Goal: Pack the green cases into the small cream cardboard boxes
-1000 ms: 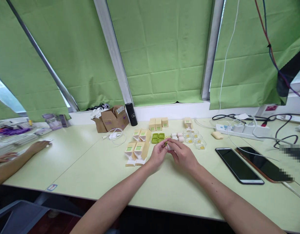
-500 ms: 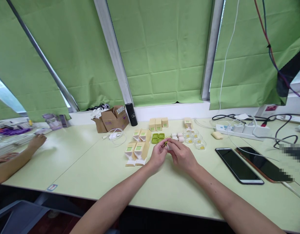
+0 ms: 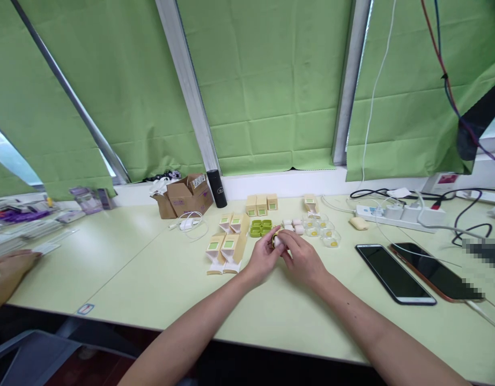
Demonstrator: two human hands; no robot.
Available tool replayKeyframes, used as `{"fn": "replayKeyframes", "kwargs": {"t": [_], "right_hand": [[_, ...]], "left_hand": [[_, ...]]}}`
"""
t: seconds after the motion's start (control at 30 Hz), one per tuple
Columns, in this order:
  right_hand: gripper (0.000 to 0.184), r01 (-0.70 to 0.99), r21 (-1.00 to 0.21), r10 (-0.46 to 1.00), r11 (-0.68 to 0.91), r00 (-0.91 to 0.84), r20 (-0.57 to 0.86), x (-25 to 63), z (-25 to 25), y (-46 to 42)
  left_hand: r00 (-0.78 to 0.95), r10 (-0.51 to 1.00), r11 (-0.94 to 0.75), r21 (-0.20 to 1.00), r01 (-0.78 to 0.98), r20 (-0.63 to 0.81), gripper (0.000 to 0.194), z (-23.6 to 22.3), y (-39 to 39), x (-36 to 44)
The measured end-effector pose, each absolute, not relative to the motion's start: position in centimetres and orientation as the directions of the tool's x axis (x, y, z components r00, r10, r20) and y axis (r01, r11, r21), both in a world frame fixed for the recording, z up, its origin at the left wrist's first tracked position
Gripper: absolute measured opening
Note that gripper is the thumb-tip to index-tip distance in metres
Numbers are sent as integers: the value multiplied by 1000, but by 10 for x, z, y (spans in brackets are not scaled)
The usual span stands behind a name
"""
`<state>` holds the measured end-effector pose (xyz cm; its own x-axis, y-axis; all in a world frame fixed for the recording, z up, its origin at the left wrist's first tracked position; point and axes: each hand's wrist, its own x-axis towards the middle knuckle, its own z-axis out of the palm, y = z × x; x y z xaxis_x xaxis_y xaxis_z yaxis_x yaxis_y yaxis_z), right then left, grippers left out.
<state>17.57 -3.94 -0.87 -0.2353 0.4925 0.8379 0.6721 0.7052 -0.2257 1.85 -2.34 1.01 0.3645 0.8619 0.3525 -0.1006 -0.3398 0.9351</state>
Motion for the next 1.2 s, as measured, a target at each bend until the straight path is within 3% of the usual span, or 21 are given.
{"fn": "replayKeyframes", "kwargs": {"t": [0.4, 0.97, 1.2], "right_hand": [[41, 677, -216, 488, 704, -239, 840, 176, -11, -38], [43, 685, -214, 493, 696, -241, 836, 175, -11, -37], [45, 662, -253, 508, 706, -225, 831, 175, -10, -37]], "left_hand": [[329, 874, -347, 933, -94, 358, 61, 8, -22, 19], [327, 875, -341, 934, -106, 356, 58, 7, -21, 18], [318, 883, -329, 938, -108, 346, 66, 9, -21, 19]]}}
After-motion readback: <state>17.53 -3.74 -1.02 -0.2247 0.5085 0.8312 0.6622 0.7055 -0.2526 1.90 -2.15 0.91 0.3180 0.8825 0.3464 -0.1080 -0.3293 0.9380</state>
